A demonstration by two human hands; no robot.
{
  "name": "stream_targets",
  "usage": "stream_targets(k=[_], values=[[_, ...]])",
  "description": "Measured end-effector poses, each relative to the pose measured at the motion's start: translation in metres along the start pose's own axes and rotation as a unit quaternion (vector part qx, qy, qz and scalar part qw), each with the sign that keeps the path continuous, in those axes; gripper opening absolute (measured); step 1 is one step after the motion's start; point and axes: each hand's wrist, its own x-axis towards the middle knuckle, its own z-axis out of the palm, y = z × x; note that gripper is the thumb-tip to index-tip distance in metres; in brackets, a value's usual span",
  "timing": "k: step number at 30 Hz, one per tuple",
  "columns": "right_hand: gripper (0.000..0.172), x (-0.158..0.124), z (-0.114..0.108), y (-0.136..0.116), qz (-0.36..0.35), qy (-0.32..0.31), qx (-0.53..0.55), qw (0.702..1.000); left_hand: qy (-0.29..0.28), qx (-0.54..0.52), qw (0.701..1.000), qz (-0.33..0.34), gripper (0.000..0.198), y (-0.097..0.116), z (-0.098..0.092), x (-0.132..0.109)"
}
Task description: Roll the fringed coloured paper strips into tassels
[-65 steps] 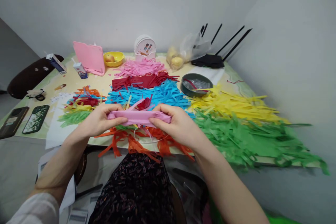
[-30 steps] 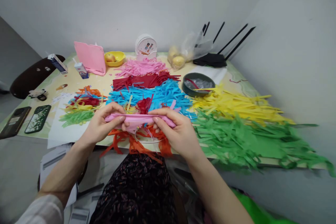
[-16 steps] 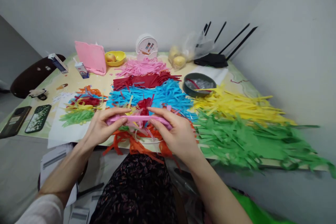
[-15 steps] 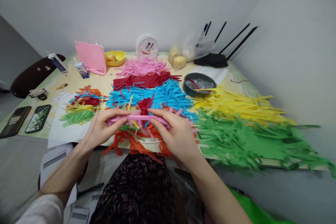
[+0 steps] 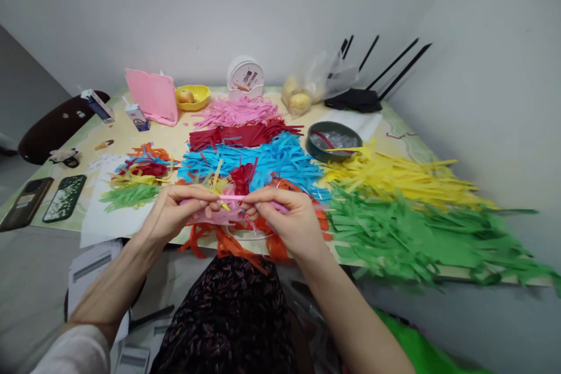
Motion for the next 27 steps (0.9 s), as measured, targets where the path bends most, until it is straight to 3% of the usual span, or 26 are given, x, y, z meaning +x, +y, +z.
stream_targets(k=[4, 8, 12, 15, 18, 20, 22, 24, 27], values=[[0.027, -0.001, 0.0, -0.008, -0.097, -0.012, -0.105, 0.99, -0.078, 0.125, 0.988, 0.053, 0.017, 0.014, -0.01, -0.002], [0.031, -0.005, 0.006, -0.021, -0.247, -0.07, -0.231, 0.938, -0.076, 0.345, 0.92, 0.172, 0.017, 0.038, -0.013, 0.001], [0.029, -0.005, 0.006, -0.027, -0.315, -0.119, -0.277, 0.9, -0.167, 0.413, 0.875, 0.191, 0.014, 0.04, -0.009, 0.011], [0.029, 0.003, -0.004, -0.031, -0.223, -0.16, -0.28, 0.92, -0.114, 0.5, 0.817, 0.263, 0.013, 0.031, -0.009, 0.014], [0.032, 0.018, -0.011, -0.033, -0.033, -0.188, -0.21, 0.959, -0.046, 0.576, 0.706, 0.409, 0.017, 0.019, -0.014, 0.012], [0.035, 0.026, -0.009, -0.029, 0.076, -0.246, -0.13, 0.958, -0.021, 0.575, 0.661, 0.482, 0.022, 0.011, -0.018, 0.009], [0.039, 0.029, 0.0, -0.021, 0.15, -0.295, -0.047, 0.943, 0.005, 0.557, 0.669, 0.491, 0.023, 0.002, -0.024, 0.005], [0.038, 0.027, 0.012, -0.013, 0.185, -0.289, 0.024, 0.939, 0.023, 0.528, 0.725, 0.441, 0.022, -0.007, -0.028, 0.004], [0.03, 0.019, 0.028, -0.006, 0.166, -0.232, 0.068, 0.956, 0.041, 0.469, 0.813, 0.342, 0.015, -0.016, -0.026, 0.007]])
